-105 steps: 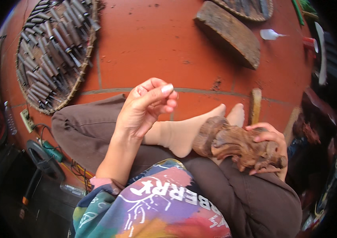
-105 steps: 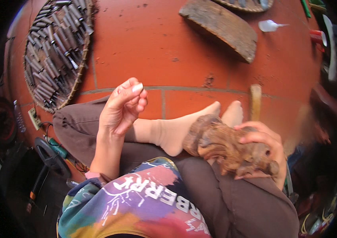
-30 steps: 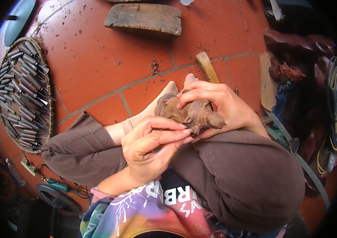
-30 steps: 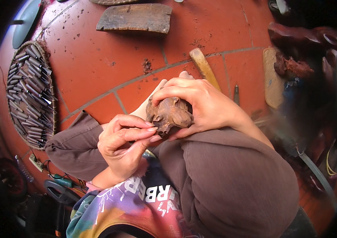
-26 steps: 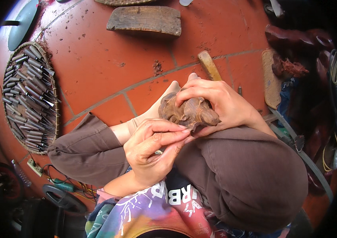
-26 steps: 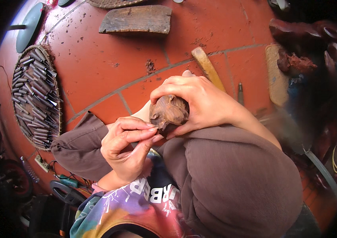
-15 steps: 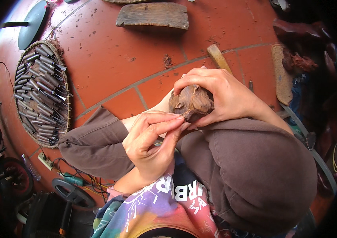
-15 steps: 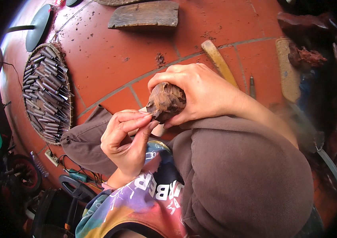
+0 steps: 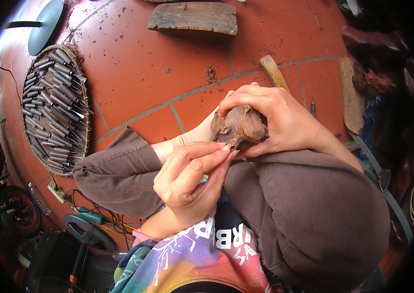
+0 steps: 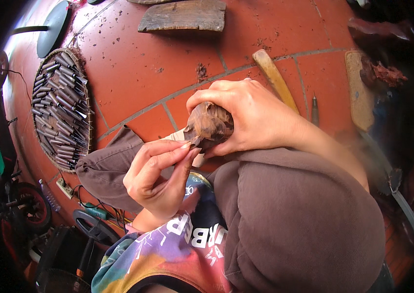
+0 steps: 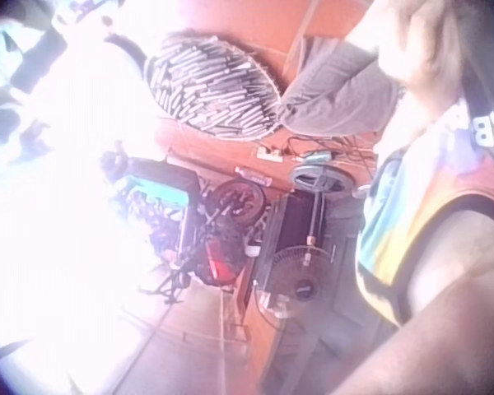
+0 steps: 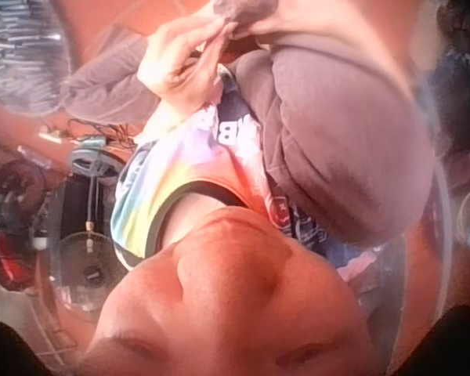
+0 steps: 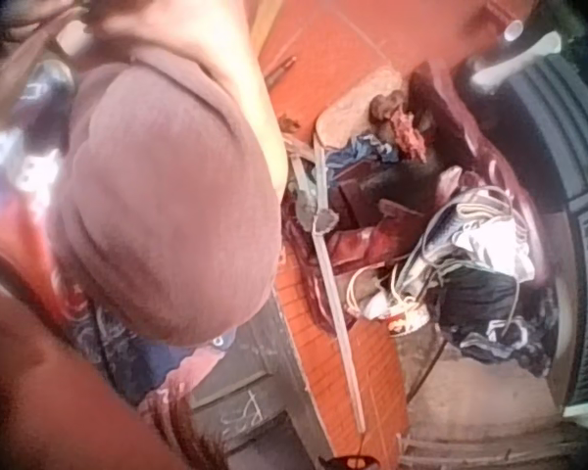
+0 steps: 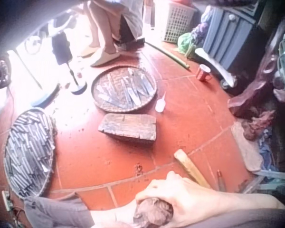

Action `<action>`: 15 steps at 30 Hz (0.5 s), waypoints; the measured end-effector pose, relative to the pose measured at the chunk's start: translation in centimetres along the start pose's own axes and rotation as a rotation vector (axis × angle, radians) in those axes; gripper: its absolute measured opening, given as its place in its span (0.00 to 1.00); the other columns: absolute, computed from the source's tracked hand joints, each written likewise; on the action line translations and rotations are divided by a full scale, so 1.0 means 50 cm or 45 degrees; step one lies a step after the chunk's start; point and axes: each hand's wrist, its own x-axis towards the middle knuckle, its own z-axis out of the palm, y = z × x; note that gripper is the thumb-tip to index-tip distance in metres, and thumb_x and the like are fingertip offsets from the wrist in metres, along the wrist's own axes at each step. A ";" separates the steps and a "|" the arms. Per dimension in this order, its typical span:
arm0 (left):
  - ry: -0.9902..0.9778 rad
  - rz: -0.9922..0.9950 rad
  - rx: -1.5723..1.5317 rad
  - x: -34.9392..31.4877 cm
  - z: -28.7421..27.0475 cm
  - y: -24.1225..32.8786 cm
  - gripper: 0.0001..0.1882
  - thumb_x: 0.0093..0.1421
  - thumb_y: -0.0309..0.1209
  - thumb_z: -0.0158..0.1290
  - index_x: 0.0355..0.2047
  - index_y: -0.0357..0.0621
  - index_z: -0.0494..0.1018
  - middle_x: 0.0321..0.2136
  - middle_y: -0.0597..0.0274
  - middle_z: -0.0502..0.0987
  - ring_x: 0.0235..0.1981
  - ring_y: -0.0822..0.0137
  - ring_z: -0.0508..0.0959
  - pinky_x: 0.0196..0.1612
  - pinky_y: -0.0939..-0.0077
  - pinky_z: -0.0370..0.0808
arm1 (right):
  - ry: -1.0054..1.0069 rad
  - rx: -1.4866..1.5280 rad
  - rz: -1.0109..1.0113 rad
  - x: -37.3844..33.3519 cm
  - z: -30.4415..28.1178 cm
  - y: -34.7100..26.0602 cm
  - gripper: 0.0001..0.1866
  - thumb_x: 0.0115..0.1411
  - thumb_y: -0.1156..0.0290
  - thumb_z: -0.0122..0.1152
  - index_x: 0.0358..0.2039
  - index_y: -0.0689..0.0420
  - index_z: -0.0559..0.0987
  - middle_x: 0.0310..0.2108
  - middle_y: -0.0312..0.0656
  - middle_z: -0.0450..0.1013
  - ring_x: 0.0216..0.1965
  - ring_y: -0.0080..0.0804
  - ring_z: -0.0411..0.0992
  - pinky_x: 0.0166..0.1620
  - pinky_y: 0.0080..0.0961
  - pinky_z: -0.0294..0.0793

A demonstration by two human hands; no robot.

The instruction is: The person carves a wooden figurine using a chisel and mallet while sitting on the floor. They occasionally pause to inspect the piece and remove wood shavings by hand.

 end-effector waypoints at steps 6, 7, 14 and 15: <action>0.124 0.120 0.113 -0.012 0.020 -0.008 0.13 0.42 0.17 0.69 0.29 0.41 0.81 0.27 0.60 0.80 0.28 0.65 0.82 0.31 0.76 0.78 | -0.010 -0.031 0.030 -0.001 0.000 -0.003 0.34 0.35 0.59 0.79 0.46 0.51 0.77 0.39 0.44 0.77 0.44 0.45 0.77 0.46 0.39 0.75; 0.138 0.116 0.104 -0.014 0.023 -0.009 0.13 0.42 0.17 0.69 0.29 0.41 0.81 0.27 0.60 0.80 0.28 0.65 0.82 0.31 0.76 0.78 | -0.015 -0.029 0.038 -0.002 0.000 -0.003 0.34 0.36 0.59 0.79 0.46 0.51 0.77 0.39 0.43 0.77 0.44 0.45 0.76 0.47 0.40 0.75; 0.202 -0.022 -0.059 -0.023 0.025 -0.009 0.13 0.41 0.15 0.69 0.28 0.40 0.81 0.25 0.61 0.79 0.29 0.65 0.81 0.32 0.75 0.77 | -0.044 -0.047 0.078 -0.007 0.004 -0.003 0.35 0.37 0.57 0.78 0.48 0.49 0.77 0.43 0.42 0.76 0.48 0.43 0.74 0.49 0.42 0.70; 0.204 -0.055 -0.093 -0.022 0.025 -0.007 0.13 0.41 0.15 0.69 0.27 0.40 0.81 0.25 0.61 0.79 0.29 0.66 0.80 0.33 0.75 0.76 | -0.053 -0.043 0.094 -0.005 0.003 -0.005 0.35 0.37 0.57 0.78 0.48 0.49 0.77 0.43 0.42 0.76 0.48 0.43 0.74 0.49 0.42 0.70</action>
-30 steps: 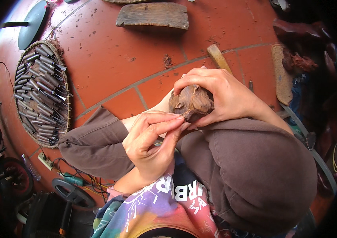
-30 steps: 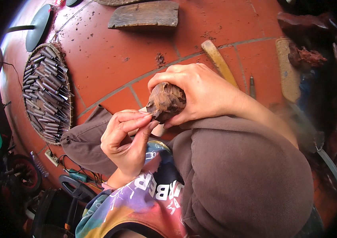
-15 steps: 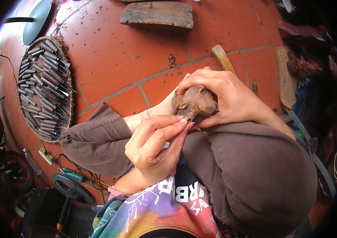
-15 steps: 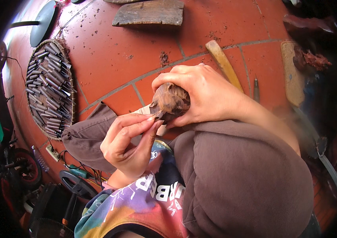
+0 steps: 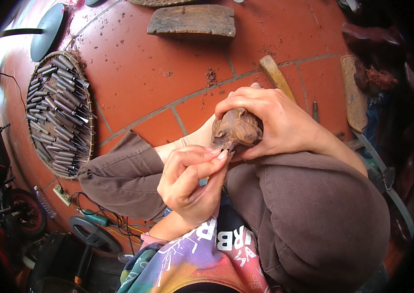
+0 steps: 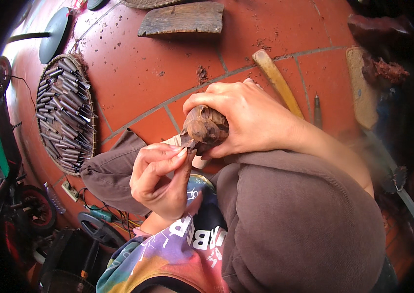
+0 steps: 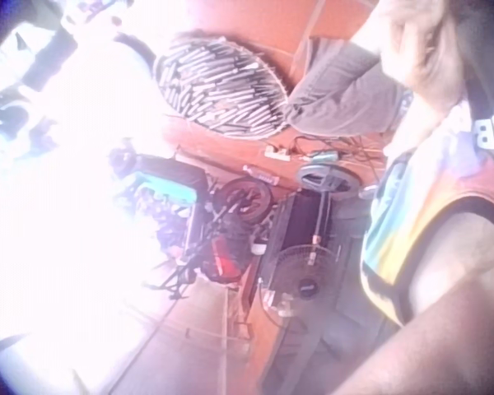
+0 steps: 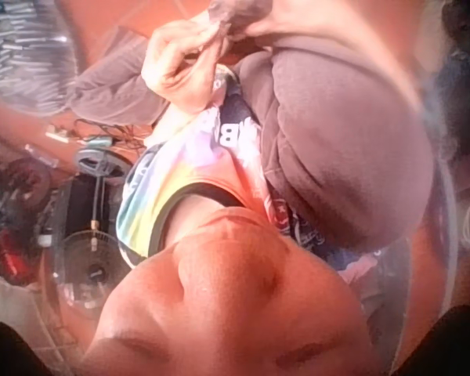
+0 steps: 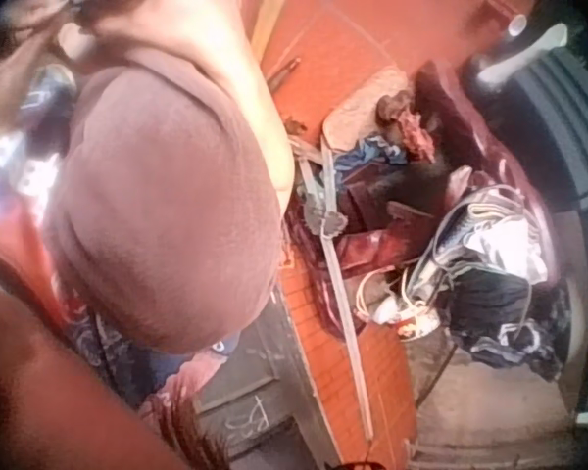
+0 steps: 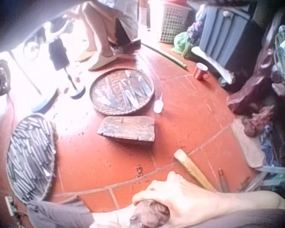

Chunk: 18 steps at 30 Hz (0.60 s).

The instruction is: The person carves a wooden figurine using a chisel and mallet while sitting on the floor. They occasionally pause to inspect the piece and remove wood shavings by hand.

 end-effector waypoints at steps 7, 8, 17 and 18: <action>-0.113 -0.233 -0.091 0.011 -0.018 0.011 0.11 0.44 0.13 0.68 0.25 0.37 0.79 0.26 0.58 0.77 0.30 0.67 0.78 0.38 0.74 0.76 | -0.034 0.002 0.032 -0.002 -0.003 -0.008 0.35 0.38 0.55 0.78 0.49 0.50 0.77 0.43 0.43 0.76 0.48 0.43 0.74 0.48 0.42 0.70; -0.132 -0.242 -0.083 0.012 -0.020 0.012 0.11 0.44 0.13 0.68 0.25 0.36 0.79 0.26 0.58 0.77 0.30 0.67 0.79 0.38 0.74 0.76 | -0.040 -0.006 0.042 -0.004 -0.003 -0.008 0.35 0.38 0.55 0.78 0.49 0.50 0.77 0.43 0.43 0.76 0.48 0.43 0.74 0.48 0.42 0.69; -0.087 0.038 0.166 0.003 -0.006 0.021 0.12 0.42 0.15 0.68 0.27 0.38 0.81 0.26 0.58 0.78 0.27 0.66 0.80 0.29 0.77 0.76 | -0.025 -0.036 0.010 -0.010 0.001 -0.004 0.35 0.39 0.53 0.78 0.50 0.49 0.76 0.43 0.41 0.75 0.48 0.41 0.74 0.47 0.41 0.67; -0.092 0.038 0.176 0.002 -0.005 0.024 0.12 0.42 0.14 0.68 0.27 0.38 0.81 0.26 0.58 0.78 0.27 0.66 0.80 0.29 0.77 0.76 | -0.025 -0.040 0.006 -0.011 0.001 -0.002 0.35 0.40 0.53 0.78 0.50 0.49 0.76 0.43 0.41 0.75 0.48 0.41 0.74 0.47 0.41 0.67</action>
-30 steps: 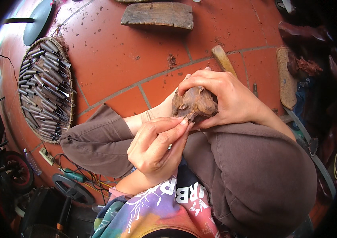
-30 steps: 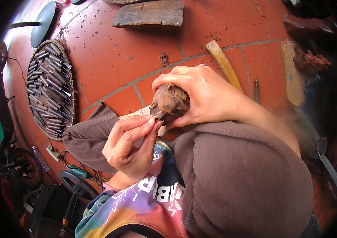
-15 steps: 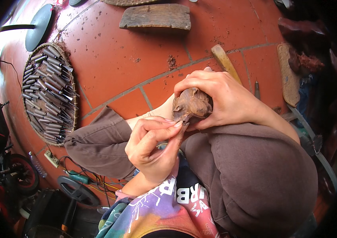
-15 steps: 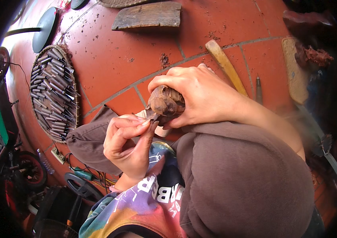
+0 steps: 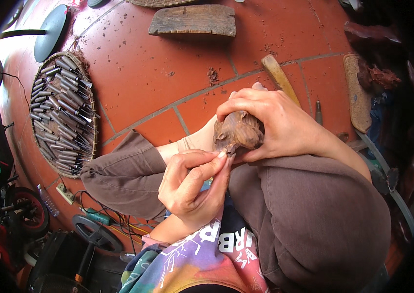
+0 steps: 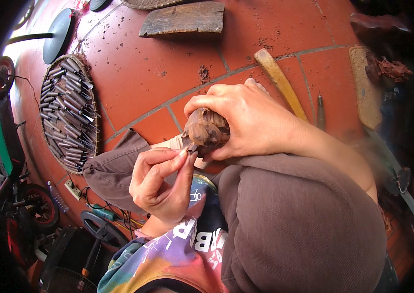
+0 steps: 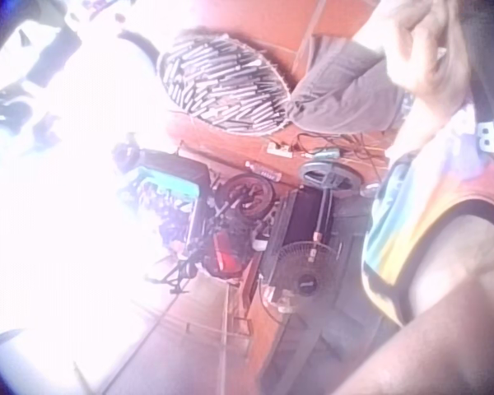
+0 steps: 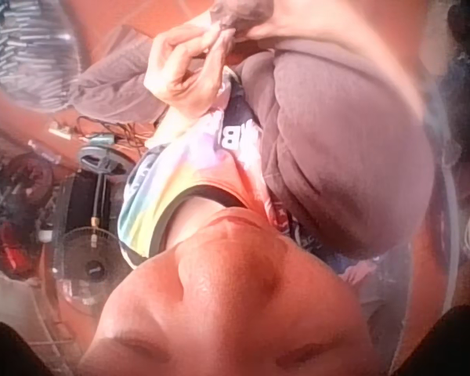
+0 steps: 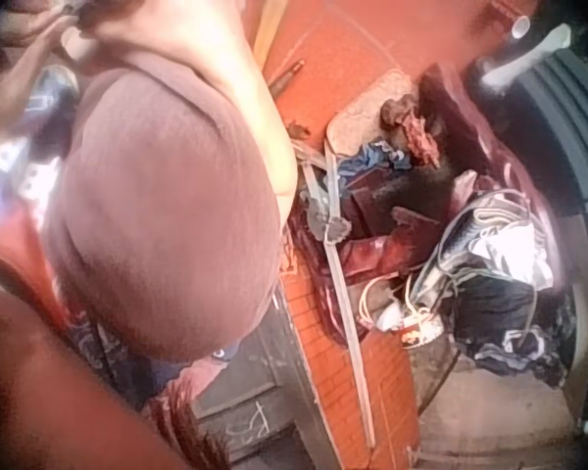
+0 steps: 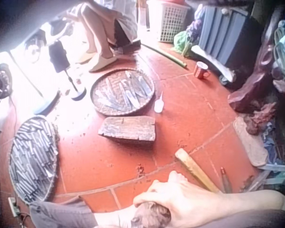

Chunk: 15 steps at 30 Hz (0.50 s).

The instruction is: The person carves a wooden figurine using a chisel and mallet while sitting on the floor. They occasionally pause to inspect the piece and remove wood shavings by hand.

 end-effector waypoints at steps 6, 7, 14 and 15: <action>0.081 0.034 -0.097 -0.011 0.013 -0.016 0.13 0.41 0.15 0.69 0.28 0.39 0.81 0.27 0.58 0.78 0.28 0.65 0.80 0.31 0.76 0.77 | 0.006 0.003 0.001 0.000 0.001 -0.002 0.35 0.40 0.53 0.77 0.49 0.48 0.76 0.42 0.41 0.76 0.47 0.41 0.74 0.46 0.41 0.67; 0.093 0.038 -0.120 -0.013 0.015 -0.018 0.13 0.41 0.15 0.69 0.28 0.39 0.81 0.27 0.58 0.78 0.29 0.65 0.80 0.31 0.76 0.77 | 0.015 0.009 -0.007 0.000 0.003 0.001 0.35 0.40 0.53 0.77 0.49 0.48 0.76 0.42 0.41 0.76 0.47 0.42 0.74 0.46 0.41 0.67; 0.101 0.008 -0.241 -0.019 0.022 -0.027 0.14 0.40 0.13 0.68 0.29 0.38 0.81 0.29 0.58 0.78 0.30 0.65 0.80 0.32 0.74 0.77 | 0.004 -0.012 -0.006 -0.003 0.003 0.001 0.35 0.39 0.53 0.77 0.49 0.49 0.77 0.41 0.42 0.76 0.46 0.42 0.75 0.45 0.41 0.68; 0.106 0.007 -0.252 -0.020 0.024 -0.028 0.14 0.40 0.13 0.68 0.29 0.39 0.81 0.29 0.58 0.78 0.30 0.65 0.80 0.33 0.74 0.77 | 0.006 -0.013 -0.005 -0.003 0.003 0.002 0.35 0.39 0.53 0.77 0.49 0.49 0.77 0.41 0.41 0.76 0.45 0.42 0.75 0.45 0.41 0.68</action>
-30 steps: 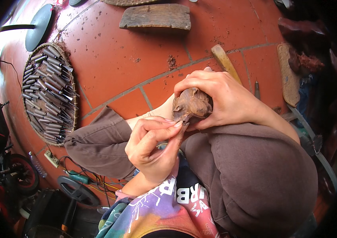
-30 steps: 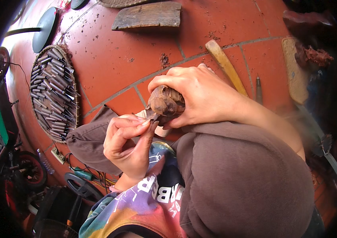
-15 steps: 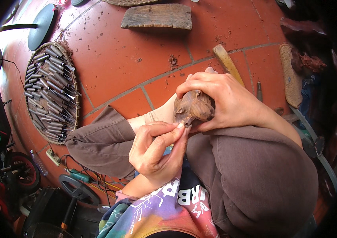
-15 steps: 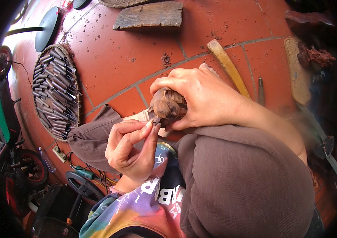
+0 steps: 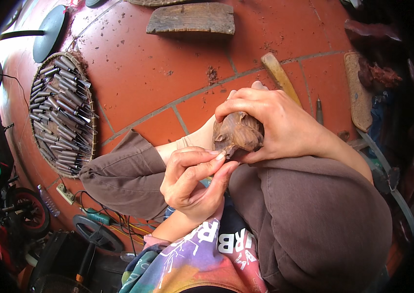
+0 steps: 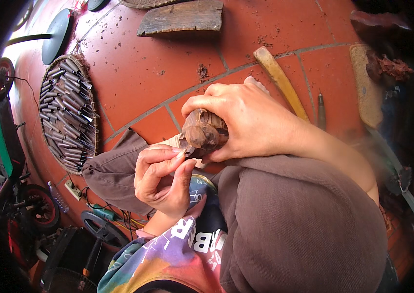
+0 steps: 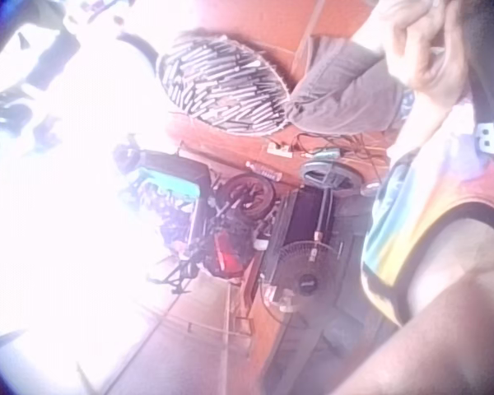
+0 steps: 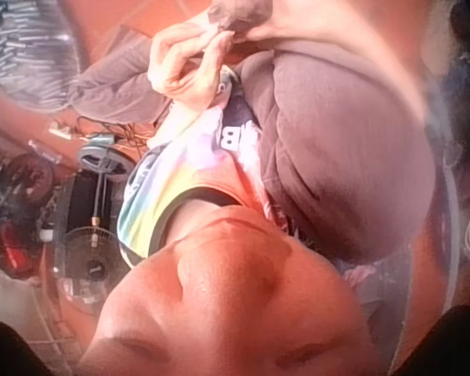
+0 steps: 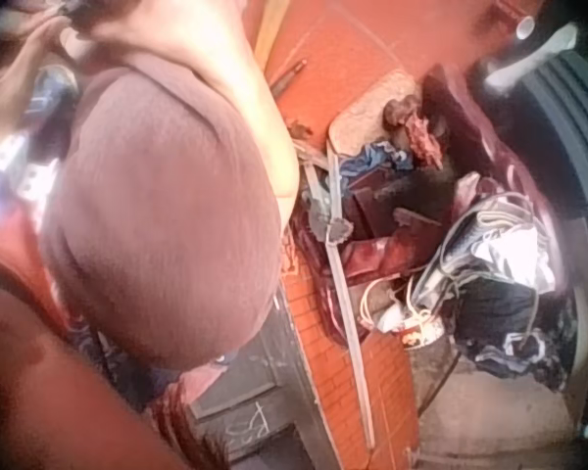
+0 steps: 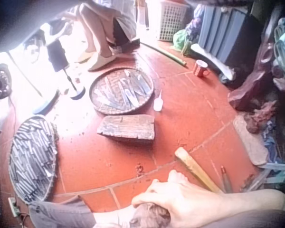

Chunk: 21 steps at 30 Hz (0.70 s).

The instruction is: The person carves a wooden figurine using a chisel and mallet while sitting on the floor. They occasionally pause to inspect the piece and remove wood shavings by hand.

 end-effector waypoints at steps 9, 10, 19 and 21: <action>0.058 -0.013 0.008 -0.012 0.009 -0.003 0.15 0.40 0.14 0.69 0.29 0.40 0.81 0.28 0.60 0.78 0.32 0.65 0.79 0.33 0.75 0.77 | 0.034 -0.006 -0.022 -0.003 0.004 0.004 0.35 0.39 0.54 0.78 0.49 0.48 0.77 0.39 0.41 0.75 0.44 0.41 0.75 0.43 0.40 0.67; 0.063 -0.016 0.014 -0.015 0.010 -0.004 0.15 0.40 0.14 0.69 0.29 0.41 0.81 0.28 0.61 0.78 0.32 0.65 0.79 0.33 0.75 0.77 | 0.028 -0.006 -0.020 -0.003 0.004 0.003 0.35 0.39 0.54 0.78 0.49 0.48 0.77 0.39 0.41 0.75 0.44 0.41 0.75 0.43 0.40 0.67; 0.104 0.081 -0.019 -0.027 0.013 -0.026 0.15 0.40 0.15 0.70 0.29 0.42 0.82 0.29 0.62 0.78 0.31 0.66 0.78 0.32 0.76 0.76 | 0.016 -0.009 -0.017 -0.002 -0.001 0.001 0.34 0.39 0.54 0.77 0.49 0.48 0.77 0.39 0.41 0.76 0.44 0.42 0.75 0.42 0.41 0.68; 0.110 0.107 -0.015 -0.028 0.015 -0.030 0.15 0.40 0.16 0.71 0.29 0.42 0.82 0.29 0.62 0.77 0.31 0.66 0.78 0.32 0.76 0.76 | 0.025 -0.008 -0.027 -0.002 0.000 0.001 0.34 0.39 0.54 0.77 0.48 0.48 0.77 0.39 0.41 0.76 0.44 0.42 0.75 0.42 0.41 0.68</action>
